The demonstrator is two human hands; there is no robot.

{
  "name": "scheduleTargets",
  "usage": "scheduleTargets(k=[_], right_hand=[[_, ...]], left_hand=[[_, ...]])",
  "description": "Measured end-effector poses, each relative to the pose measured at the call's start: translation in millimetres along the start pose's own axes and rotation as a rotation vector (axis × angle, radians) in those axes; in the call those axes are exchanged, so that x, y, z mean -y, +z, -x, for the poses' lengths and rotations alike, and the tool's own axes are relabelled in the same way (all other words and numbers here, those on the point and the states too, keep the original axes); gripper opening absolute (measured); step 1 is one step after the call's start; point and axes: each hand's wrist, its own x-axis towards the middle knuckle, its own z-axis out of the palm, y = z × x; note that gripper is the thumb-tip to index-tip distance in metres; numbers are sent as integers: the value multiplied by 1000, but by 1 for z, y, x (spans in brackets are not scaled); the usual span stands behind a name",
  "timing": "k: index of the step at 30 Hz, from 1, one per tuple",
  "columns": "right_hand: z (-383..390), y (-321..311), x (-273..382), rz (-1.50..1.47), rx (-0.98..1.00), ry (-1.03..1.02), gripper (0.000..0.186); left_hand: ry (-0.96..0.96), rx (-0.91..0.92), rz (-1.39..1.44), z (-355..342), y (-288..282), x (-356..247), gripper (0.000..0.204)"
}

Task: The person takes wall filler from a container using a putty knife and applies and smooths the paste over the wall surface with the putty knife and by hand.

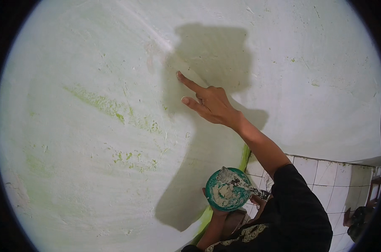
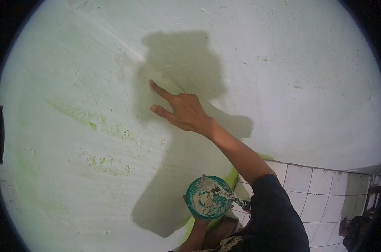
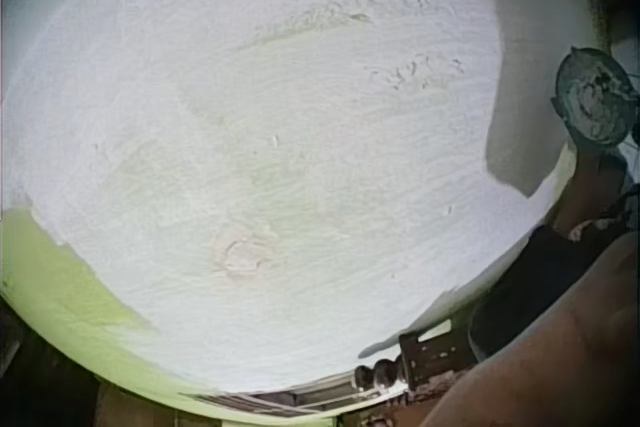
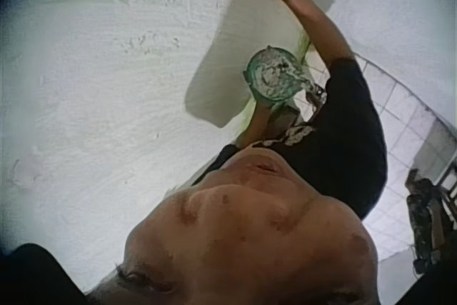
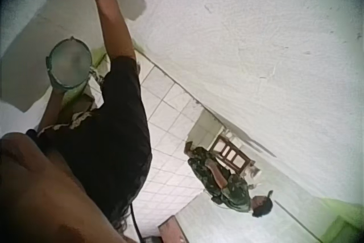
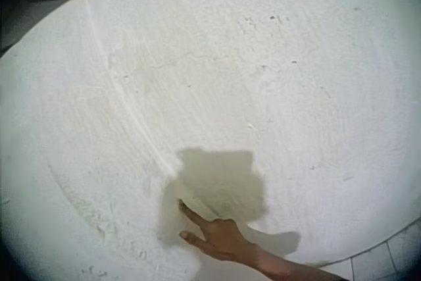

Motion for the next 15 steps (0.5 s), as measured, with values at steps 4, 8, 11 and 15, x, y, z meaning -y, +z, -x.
scheduleTargets(k=[4,8,11,15], right_hand=[[6,-7,3,320,4,-32,68],[-6,-11,21,430,-51,-50,75],[-5,2,21,554,-46,-96,80],[5,-16,25,736,-7,-93,82]], left_hand=[[65,-148,-183,3,-19,-5,84],[18,-88,-103,7,-24,-5,88],[-63,-19,9,7,-22,5,90],[-120,41,93,8,-24,11,94]])
